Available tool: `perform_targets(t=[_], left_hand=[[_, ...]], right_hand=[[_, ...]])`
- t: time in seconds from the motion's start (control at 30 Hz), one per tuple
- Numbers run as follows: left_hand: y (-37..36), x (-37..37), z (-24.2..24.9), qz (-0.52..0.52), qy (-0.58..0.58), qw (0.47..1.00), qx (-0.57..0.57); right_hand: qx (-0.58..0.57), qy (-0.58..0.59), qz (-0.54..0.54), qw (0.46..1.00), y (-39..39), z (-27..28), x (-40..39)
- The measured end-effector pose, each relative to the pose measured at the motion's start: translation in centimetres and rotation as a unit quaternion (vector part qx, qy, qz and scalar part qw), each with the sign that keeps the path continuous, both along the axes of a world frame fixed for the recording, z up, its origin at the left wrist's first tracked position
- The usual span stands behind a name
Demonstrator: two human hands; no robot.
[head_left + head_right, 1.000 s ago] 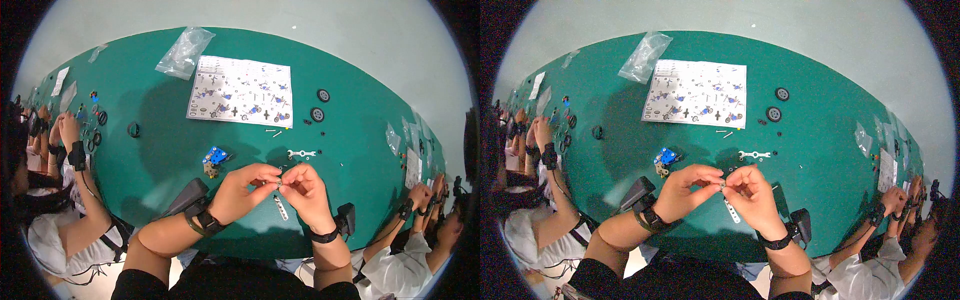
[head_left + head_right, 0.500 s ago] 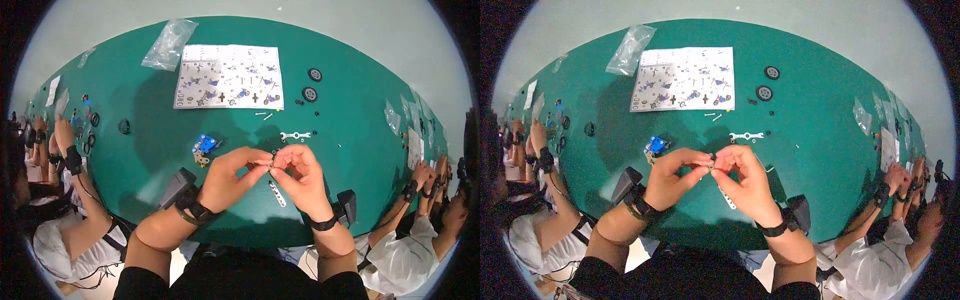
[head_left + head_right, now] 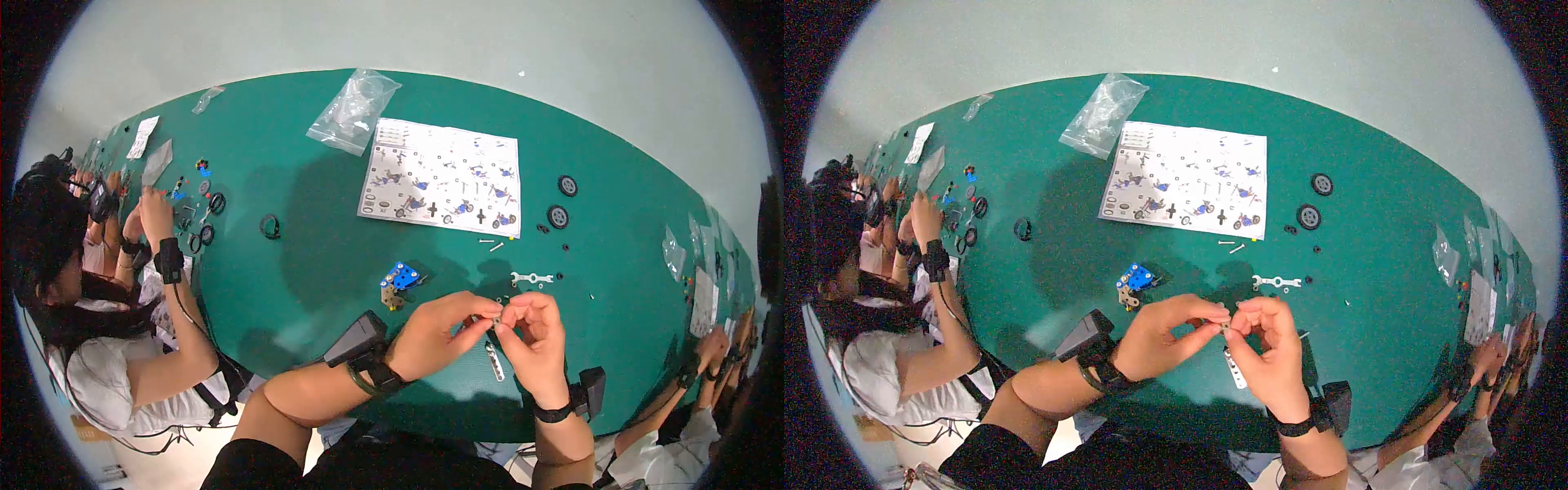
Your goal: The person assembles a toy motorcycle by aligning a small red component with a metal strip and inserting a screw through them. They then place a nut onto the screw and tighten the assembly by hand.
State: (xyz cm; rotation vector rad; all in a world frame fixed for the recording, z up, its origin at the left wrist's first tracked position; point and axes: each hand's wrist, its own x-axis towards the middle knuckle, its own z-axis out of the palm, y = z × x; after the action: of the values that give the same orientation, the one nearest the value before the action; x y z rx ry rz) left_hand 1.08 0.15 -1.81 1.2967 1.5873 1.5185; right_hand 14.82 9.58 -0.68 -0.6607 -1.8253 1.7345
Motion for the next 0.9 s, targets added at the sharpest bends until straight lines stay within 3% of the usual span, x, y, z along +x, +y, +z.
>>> perform_targets(t=[0.1,0.3,0.4,0.7,0.8,0.9], left_hand=[[-0.1,-0.2,0.5,-0.029,0.001,1.0,-0.006],[0.0,-0.5,-0.2,-0.037,0.105,0.991,0.077],[-0.3,-0.5,0.2,-0.048,0.157,0.984,0.066],[-0.3,-0.3,1.1,-0.045,0.023,0.998,0.045],[-0.4,-0.6,0.2,-0.076,-0.134,0.987,-0.051],[-0.4,-0.9,0.5,-0.094,-0.153,0.979,-0.093]], right_hand=[[0.002,-0.012,0.001,1.0,0.1,0.0,0.0],[0.002,-0.011,-0.01,1.0,0.0,-0.5,-0.1],[-0.036,-0.037,0.001,0.999,-0.2,-0.4,0.3],[-0.025,-0.024,0.018,0.999,-0.1,0.2,0.4],[0.022,-0.037,0.029,0.999,0.1,0.4,0.5],[0.03,-0.029,0.03,0.999,0.2,0.5,0.6]])
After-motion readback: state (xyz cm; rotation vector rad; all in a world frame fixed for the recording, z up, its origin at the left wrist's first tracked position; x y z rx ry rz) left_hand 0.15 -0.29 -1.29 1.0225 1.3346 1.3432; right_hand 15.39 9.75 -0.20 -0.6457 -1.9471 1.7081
